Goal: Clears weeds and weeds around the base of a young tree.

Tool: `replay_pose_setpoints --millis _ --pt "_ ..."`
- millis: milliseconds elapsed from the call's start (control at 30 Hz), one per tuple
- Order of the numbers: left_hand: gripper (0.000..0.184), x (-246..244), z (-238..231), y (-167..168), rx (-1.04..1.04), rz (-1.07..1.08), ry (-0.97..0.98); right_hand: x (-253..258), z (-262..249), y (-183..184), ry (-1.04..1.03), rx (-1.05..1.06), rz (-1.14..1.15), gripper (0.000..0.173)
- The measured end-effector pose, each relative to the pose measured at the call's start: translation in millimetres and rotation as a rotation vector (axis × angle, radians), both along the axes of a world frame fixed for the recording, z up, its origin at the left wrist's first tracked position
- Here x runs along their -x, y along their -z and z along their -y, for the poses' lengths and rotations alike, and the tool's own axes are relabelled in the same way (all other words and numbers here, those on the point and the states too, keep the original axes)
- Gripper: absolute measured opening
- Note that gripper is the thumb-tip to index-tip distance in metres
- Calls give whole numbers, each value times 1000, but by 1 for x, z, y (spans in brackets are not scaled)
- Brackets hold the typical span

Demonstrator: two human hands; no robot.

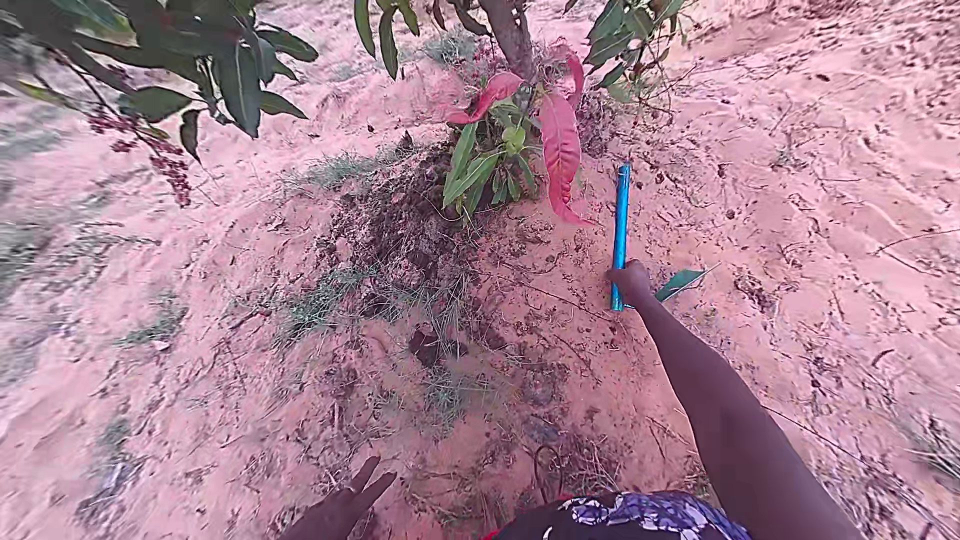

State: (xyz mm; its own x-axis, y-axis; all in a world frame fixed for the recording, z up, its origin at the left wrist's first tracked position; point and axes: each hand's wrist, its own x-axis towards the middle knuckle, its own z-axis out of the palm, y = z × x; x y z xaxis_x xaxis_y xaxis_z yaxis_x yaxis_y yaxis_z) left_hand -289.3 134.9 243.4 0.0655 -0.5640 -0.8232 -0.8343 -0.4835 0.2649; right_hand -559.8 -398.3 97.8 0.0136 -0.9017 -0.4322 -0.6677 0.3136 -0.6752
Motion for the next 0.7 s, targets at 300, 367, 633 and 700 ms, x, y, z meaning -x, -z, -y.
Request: replay_pose_setpoints --millis 300,367,633,700 --pt "74 23 39 -44 105 156 113 128 -54 -78 -258 240 -225 57" --pt "67 30 51 -57 426 222 156 155 -73 -109 -488 245 -304 53" --pt "86 67 65 -77 925 229 178 -43 -256 -205 -1736 -4 -577 30" --pt "89 63 54 -74 579 147 55 -98 -295 -196 -1920 1 -452 25"
